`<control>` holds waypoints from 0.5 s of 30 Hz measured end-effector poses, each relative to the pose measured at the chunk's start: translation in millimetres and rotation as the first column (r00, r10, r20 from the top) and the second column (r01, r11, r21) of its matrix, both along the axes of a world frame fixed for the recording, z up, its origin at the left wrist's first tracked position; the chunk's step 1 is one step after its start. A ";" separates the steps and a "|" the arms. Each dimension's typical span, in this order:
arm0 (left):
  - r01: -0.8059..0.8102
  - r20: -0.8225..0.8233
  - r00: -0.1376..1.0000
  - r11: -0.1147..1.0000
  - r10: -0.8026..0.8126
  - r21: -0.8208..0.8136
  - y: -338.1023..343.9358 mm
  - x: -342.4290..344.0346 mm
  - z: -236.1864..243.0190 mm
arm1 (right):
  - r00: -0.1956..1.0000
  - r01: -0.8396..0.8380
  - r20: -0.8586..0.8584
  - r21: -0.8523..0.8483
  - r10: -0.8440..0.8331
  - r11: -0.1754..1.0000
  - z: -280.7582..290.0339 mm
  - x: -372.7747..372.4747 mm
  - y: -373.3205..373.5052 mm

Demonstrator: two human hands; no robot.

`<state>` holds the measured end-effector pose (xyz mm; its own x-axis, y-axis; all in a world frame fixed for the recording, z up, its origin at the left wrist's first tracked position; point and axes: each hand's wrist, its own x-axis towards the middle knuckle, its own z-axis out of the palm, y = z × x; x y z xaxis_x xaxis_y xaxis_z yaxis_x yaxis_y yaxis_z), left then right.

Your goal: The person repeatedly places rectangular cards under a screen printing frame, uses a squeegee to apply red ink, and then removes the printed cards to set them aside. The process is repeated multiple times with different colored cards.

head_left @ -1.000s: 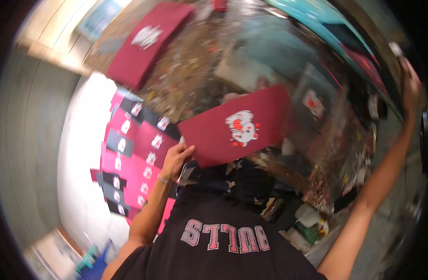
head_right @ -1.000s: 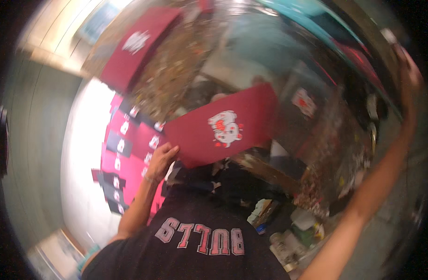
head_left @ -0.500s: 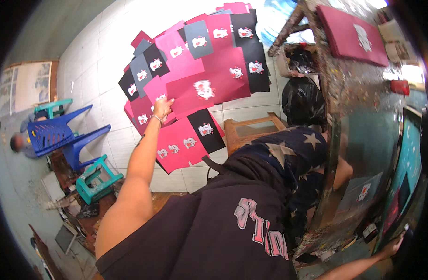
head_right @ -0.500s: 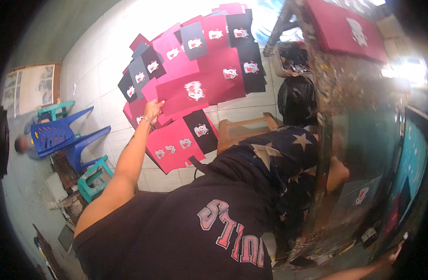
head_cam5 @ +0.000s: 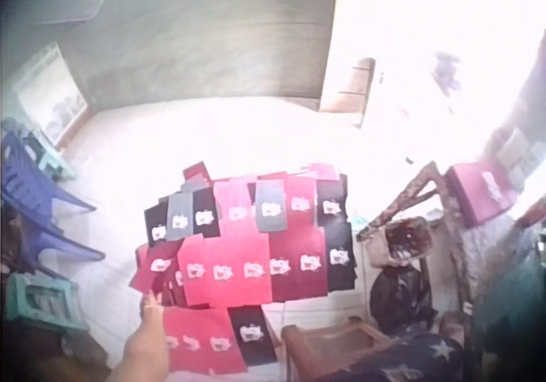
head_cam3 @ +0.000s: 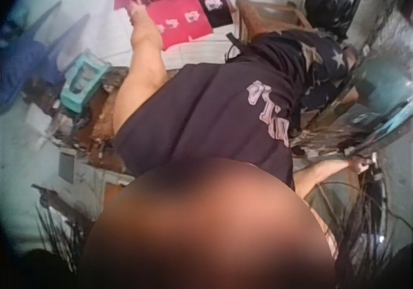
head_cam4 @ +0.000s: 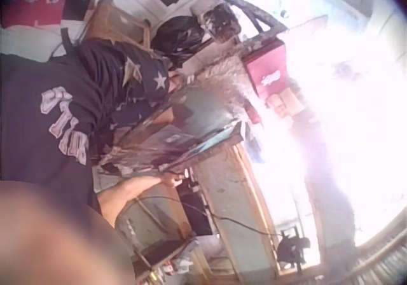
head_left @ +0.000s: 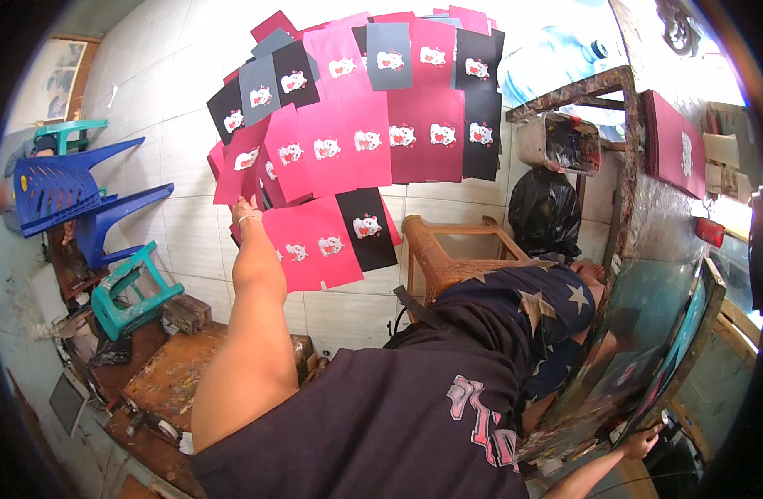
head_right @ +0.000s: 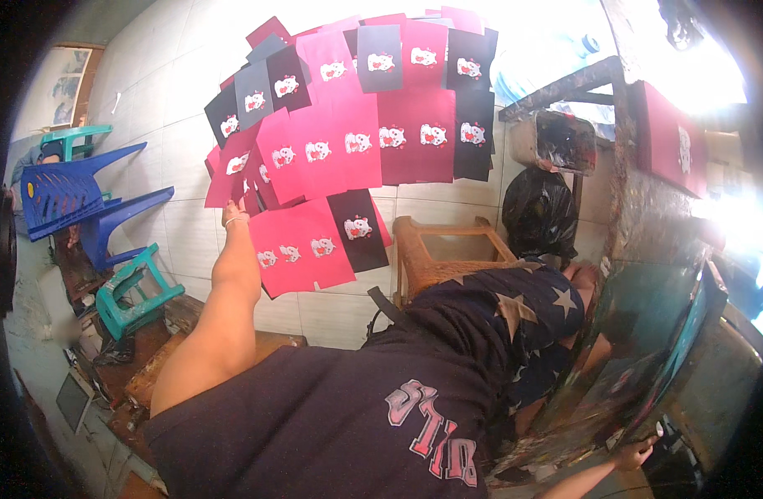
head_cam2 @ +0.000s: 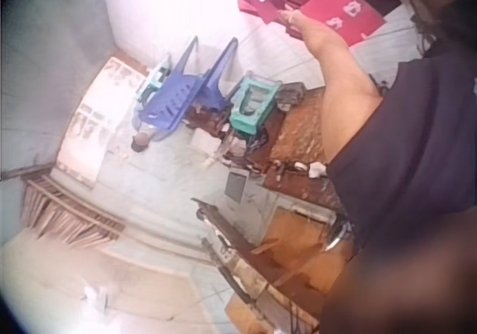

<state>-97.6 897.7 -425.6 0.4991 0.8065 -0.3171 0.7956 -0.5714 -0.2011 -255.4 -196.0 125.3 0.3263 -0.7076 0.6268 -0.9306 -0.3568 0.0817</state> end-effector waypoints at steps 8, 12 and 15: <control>-0.735 0.078 0.620 0.613 0.780 -0.291 -74.2 -99.8 -34.1 | 0.999 -0.051 -0.020 -0.027 0.050 0.998 -8.7 -15.3 -4.1; -0.697 0.186 0.659 0.684 0.729 -0.214 -122.8 -43.2 -13.6 | 0.995 -0.100 0.022 0.102 0.098 0.990 -16.4 -15.3 -14.8; -0.339 0.463 0.751 0.877 0.471 -0.342 -227.9 42.9 17.7 | 0.802 -0.583 0.268 0.161 0.534 0.796 -2.0 -24.7 -41.2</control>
